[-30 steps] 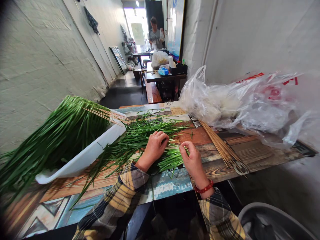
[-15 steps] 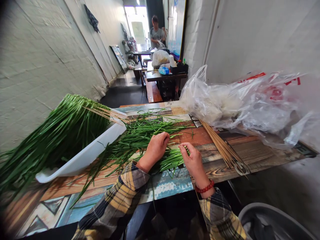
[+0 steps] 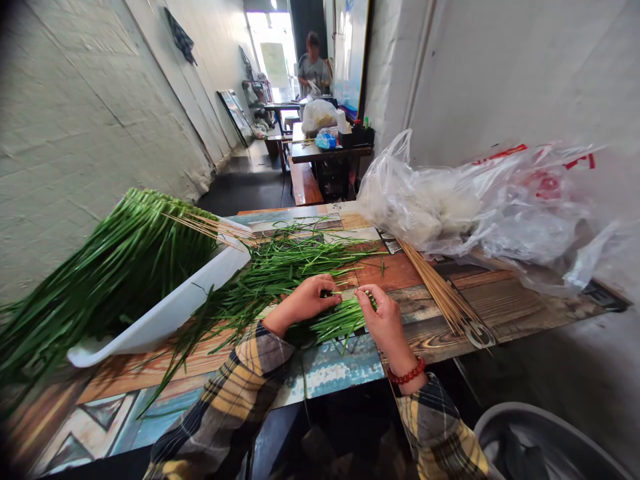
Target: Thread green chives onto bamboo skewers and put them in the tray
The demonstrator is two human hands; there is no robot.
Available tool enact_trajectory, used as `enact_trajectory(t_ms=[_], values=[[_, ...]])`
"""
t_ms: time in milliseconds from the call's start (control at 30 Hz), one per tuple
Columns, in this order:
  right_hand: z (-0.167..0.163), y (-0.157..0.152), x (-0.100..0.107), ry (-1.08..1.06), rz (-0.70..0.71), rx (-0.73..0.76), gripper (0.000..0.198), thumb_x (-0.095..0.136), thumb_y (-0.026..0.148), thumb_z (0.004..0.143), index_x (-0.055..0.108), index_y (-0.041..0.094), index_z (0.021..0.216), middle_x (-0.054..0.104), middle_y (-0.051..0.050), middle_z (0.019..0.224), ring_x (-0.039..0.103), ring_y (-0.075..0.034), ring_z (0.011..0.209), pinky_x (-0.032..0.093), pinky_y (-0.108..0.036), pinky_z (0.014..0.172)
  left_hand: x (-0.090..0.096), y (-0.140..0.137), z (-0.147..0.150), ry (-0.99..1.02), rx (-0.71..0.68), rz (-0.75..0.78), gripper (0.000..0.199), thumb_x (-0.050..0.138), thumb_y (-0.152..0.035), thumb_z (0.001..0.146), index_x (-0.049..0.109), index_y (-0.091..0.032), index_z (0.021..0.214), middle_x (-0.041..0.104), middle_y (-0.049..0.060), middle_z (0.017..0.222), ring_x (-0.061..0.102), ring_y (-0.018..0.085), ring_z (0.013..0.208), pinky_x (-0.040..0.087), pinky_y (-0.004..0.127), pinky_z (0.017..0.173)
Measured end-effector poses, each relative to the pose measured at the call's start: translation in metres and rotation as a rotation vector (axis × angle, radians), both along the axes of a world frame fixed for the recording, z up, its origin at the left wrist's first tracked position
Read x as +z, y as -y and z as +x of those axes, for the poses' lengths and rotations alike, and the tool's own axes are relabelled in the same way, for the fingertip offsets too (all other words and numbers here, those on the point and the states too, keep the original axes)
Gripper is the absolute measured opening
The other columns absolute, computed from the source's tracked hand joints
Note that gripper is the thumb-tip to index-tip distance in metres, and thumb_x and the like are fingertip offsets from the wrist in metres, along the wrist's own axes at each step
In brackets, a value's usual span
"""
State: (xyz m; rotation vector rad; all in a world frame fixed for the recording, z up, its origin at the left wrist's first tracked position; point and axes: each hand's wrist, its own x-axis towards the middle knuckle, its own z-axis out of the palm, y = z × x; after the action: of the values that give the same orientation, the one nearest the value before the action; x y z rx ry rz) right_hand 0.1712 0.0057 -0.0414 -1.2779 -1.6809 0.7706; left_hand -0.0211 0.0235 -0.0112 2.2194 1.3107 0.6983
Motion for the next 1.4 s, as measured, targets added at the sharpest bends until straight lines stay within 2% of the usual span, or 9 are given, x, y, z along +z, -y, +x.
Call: enact_trajectory(t_ms=[200, 333, 433, 567, 733, 900, 1033, 1200, 1400], values=[[0.001, 0.001, 0.001, -0.041, 0.029, 0.026, 0.032, 0.045, 0.045, 0.091, 0.064, 0.019, 0.090, 0.071, -0.004, 0.086, 0.064, -0.019, 0.080, 0.045, -0.027, 0.071, 0.005, -0.002, 0.001, 0.228, 0.170, 0.057, 0.012, 0.059, -0.021, 0.079, 0.062, -0.013, 0.071, 0.058, 0.002, 0.072, 0.052, 0.012, 0.071, 0.039, 0.023, 0.067], [0.001, 0.001, 0.002, -0.043, 0.049, 0.029, 0.029, 0.046, 0.043, 0.091, 0.065, 0.020, 0.090, 0.072, -0.004, 0.088, 0.065, -0.019, 0.081, 0.046, -0.028, 0.073, 0.008, 0.001, 0.007, 0.375, 0.166, -0.039, 0.015, 0.054, -0.022, 0.083, 0.060, -0.012, 0.073, 0.057, 0.000, 0.066, 0.048, 0.010, 0.062, 0.038, 0.021, 0.060], [0.000, 0.001, 0.003, -0.052, 0.051, 0.029, 0.029, 0.047, 0.042, 0.090, 0.065, 0.020, 0.092, 0.072, -0.004, 0.091, 0.065, -0.020, 0.085, 0.046, -0.029, 0.076, 0.009, 0.004, 0.012, 0.421, 0.141, -0.071, 0.012, 0.053, -0.019, 0.081, 0.063, -0.011, 0.081, 0.063, 0.002, 0.073, 0.053, 0.011, 0.067, 0.042, 0.022, 0.065], [0.000, 0.001, 0.002, -0.072, 0.046, 0.034, 0.030, 0.047, 0.042, 0.090, 0.066, 0.020, 0.098, 0.072, -0.005, 0.097, 0.066, -0.021, 0.089, 0.048, -0.032, 0.080, 0.011, 0.007, 0.014, 0.420, 0.115, -0.078, 0.017, 0.052, -0.014, 0.080, 0.068, -0.012, 0.087, 0.068, 0.005, 0.086, 0.060, 0.014, 0.081, 0.044, 0.024, 0.076], [0.001, -0.001, -0.004, -0.073, 0.014, 0.019, 0.035, 0.047, 0.044, 0.089, 0.068, 0.019, 0.100, 0.072, -0.008, 0.096, 0.067, -0.024, 0.087, 0.050, -0.034, 0.076, 0.009, 0.007, 0.012, 0.397, 0.092, -0.088, 0.015, 0.050, -0.011, 0.078, 0.065, -0.012, 0.082, 0.065, 0.002, 0.078, 0.057, 0.013, 0.073, 0.043, 0.022, 0.068], [0.001, -0.001, -0.004, -0.056, 0.015, -0.003, 0.037, 0.047, 0.045, 0.088, 0.067, 0.018, 0.103, 0.072, -0.008, 0.099, 0.067, -0.024, 0.089, 0.050, -0.035, 0.078, 0.005, 0.007, 0.016, 0.334, 0.064, -0.039, 0.018, 0.049, -0.004, 0.072, 0.062, -0.012, 0.080, 0.063, 0.002, 0.077, 0.055, 0.012, 0.073, 0.042, 0.022, 0.069], [0.000, -0.001, -0.002, -0.062, 0.028, -0.002, 0.037, 0.048, 0.045, 0.088, 0.068, 0.018, 0.103, 0.072, -0.008, 0.100, 0.066, -0.024, 0.092, 0.050, -0.035, 0.081, 0.007, 0.008, 0.023, 0.360, 0.047, -0.031, 0.007, 0.054, -0.014, 0.077, 0.060, -0.013, 0.079, 0.059, 0.000, 0.073, 0.050, 0.010, 0.067, 0.040, 0.021, 0.063], [0.000, -0.001, -0.001, -0.053, 0.022, 0.007, 0.036, 0.048, 0.045, 0.088, 0.068, 0.019, 0.103, 0.073, -0.007, 0.098, 0.067, -0.024, 0.088, 0.050, -0.035, 0.079, 0.006, 0.008, 0.031, 0.363, 0.126, -0.035, 0.007, 0.057, -0.020, 0.079, 0.061, -0.014, 0.079, 0.058, -0.001, 0.069, 0.049, 0.010, 0.063, 0.038, 0.020, 0.059], [0.001, 0.000, 0.001, -0.039, 0.047, 0.016, 0.033, 0.048, 0.043, 0.088, 0.068, 0.019, 0.101, 0.072, -0.007, 0.099, 0.066, -0.024, 0.093, 0.050, -0.036, 0.082, 0.005, 0.008, 0.031, 0.343, 0.163, 0.075, 0.014, 0.054, -0.017, 0.081, 0.067, -0.015, 0.075, 0.065, 0.002, 0.073, 0.057, 0.012, 0.071, 0.041, 0.023, 0.067]])
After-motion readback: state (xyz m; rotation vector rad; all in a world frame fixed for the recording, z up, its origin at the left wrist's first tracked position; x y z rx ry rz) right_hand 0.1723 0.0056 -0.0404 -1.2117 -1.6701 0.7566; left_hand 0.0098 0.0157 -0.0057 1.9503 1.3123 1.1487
